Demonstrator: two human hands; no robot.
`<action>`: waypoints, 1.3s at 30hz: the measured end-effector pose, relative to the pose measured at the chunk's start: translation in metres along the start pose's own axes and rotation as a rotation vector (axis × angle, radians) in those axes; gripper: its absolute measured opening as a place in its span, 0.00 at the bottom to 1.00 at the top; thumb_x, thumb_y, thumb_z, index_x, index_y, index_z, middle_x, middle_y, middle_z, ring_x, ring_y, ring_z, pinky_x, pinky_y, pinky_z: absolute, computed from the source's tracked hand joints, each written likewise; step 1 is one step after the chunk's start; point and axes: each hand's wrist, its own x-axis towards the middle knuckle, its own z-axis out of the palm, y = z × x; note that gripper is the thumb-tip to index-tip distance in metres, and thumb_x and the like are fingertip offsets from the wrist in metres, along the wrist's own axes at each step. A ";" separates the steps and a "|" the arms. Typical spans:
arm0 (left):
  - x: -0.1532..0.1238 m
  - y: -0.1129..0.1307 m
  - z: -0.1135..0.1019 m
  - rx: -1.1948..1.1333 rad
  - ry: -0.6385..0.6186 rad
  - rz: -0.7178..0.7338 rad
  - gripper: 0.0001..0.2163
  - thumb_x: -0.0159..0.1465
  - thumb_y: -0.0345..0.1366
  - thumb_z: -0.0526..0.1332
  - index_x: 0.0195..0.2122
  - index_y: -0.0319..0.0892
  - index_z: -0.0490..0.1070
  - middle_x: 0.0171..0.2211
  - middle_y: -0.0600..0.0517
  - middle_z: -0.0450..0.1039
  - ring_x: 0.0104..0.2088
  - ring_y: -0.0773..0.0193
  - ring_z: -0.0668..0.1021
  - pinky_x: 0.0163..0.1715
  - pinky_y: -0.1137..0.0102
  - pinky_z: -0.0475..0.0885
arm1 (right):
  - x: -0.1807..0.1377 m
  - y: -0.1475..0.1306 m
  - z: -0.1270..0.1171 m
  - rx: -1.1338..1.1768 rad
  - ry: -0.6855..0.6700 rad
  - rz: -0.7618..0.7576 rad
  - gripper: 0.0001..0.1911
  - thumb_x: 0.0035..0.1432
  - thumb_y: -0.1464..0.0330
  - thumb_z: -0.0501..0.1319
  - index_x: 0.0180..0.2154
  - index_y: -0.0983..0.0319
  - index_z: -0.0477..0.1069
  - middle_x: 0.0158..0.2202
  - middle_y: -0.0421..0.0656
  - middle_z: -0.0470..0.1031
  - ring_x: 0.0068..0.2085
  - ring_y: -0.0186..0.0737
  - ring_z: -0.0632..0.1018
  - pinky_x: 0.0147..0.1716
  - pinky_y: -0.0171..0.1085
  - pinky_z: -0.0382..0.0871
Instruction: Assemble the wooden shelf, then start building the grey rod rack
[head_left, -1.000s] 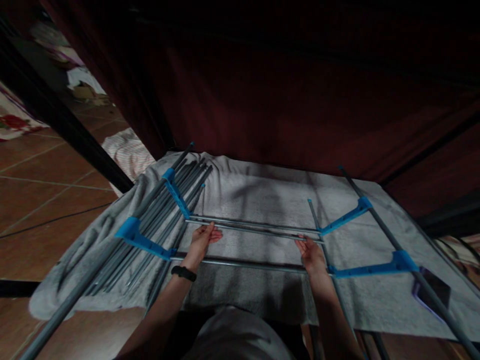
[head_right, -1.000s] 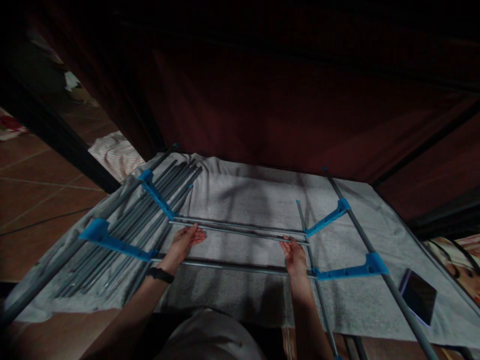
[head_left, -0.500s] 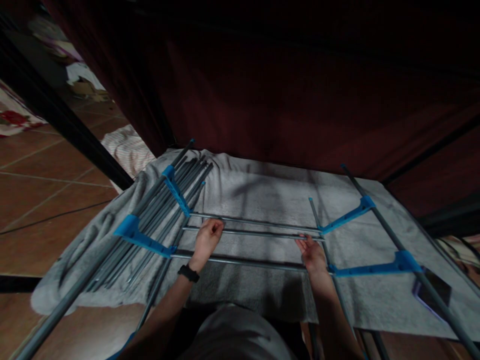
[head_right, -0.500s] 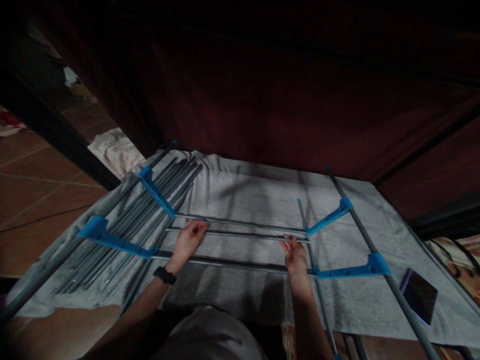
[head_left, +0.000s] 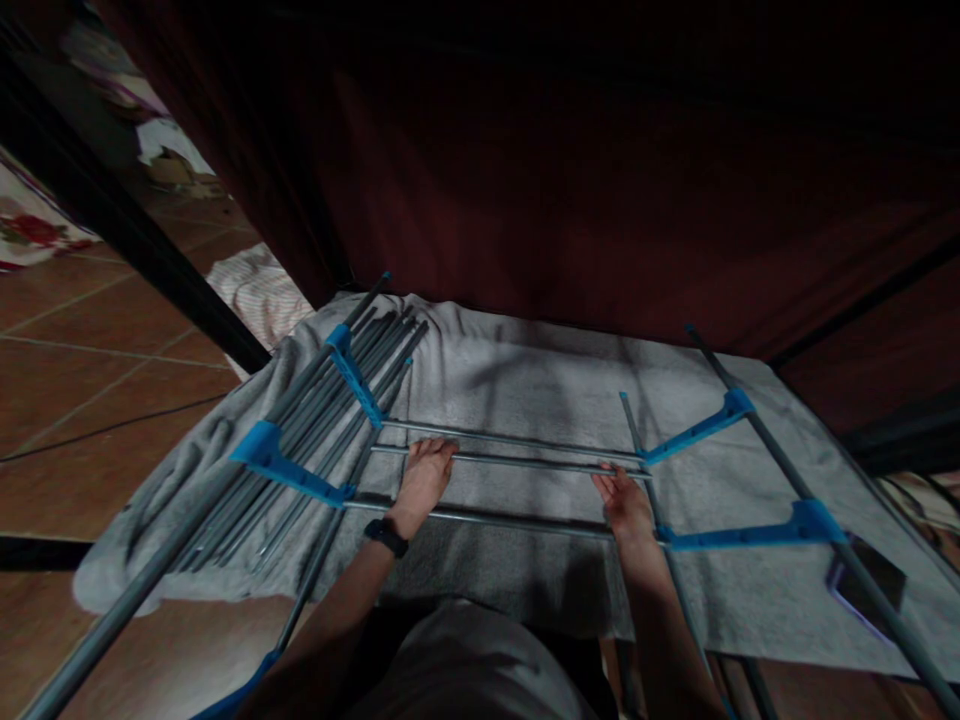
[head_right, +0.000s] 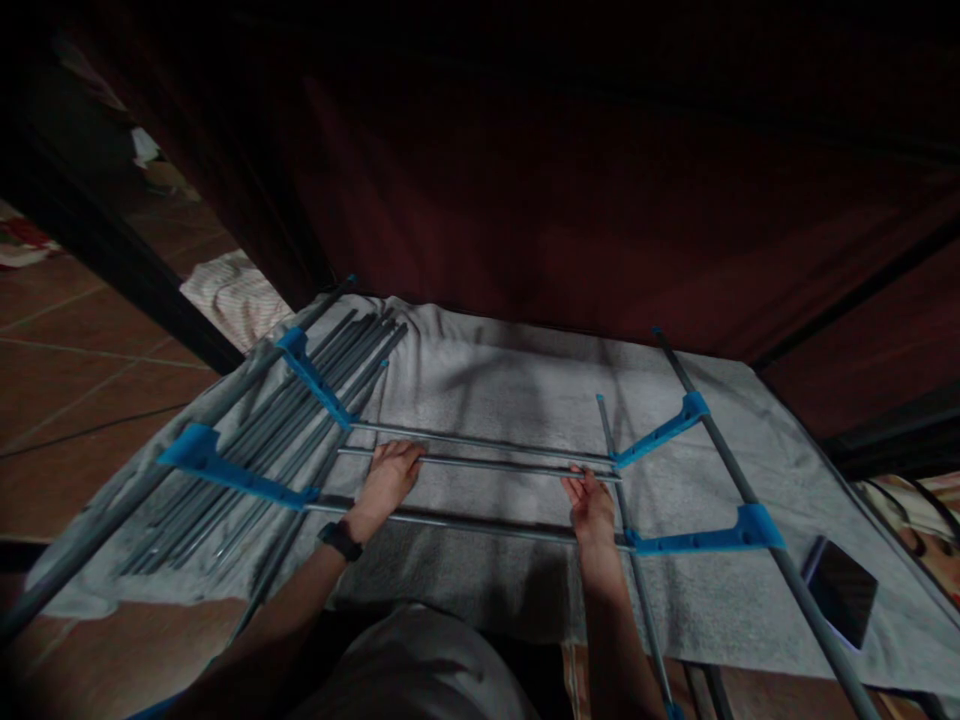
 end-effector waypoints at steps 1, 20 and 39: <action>0.000 0.001 0.000 0.023 0.004 0.011 0.12 0.67 0.30 0.55 0.46 0.43 0.77 0.44 0.45 0.77 0.47 0.52 0.74 0.51 0.58 0.64 | -0.001 0.000 0.000 0.003 0.007 -0.004 0.05 0.51 0.67 0.68 0.29 0.60 0.73 0.30 0.38 0.79 0.36 0.37 0.81 0.44 0.42 0.78; -0.005 0.008 0.001 0.219 0.010 0.121 0.19 0.65 0.21 0.49 0.48 0.39 0.76 0.47 0.42 0.76 0.47 0.51 0.75 0.49 0.59 0.68 | -0.001 0.001 -0.001 -0.004 -0.011 -0.029 0.03 0.53 0.68 0.66 0.30 0.59 0.73 0.34 0.40 0.80 0.39 0.38 0.82 0.42 0.41 0.80; -0.005 0.009 0.002 0.183 0.005 0.096 0.20 0.65 0.22 0.49 0.51 0.40 0.75 0.49 0.41 0.75 0.50 0.51 0.74 0.51 0.57 0.68 | 0.000 0.002 -0.001 -0.003 0.018 -0.015 0.01 0.53 0.69 0.64 0.29 0.58 0.72 0.32 0.39 0.79 0.38 0.37 0.81 0.44 0.41 0.79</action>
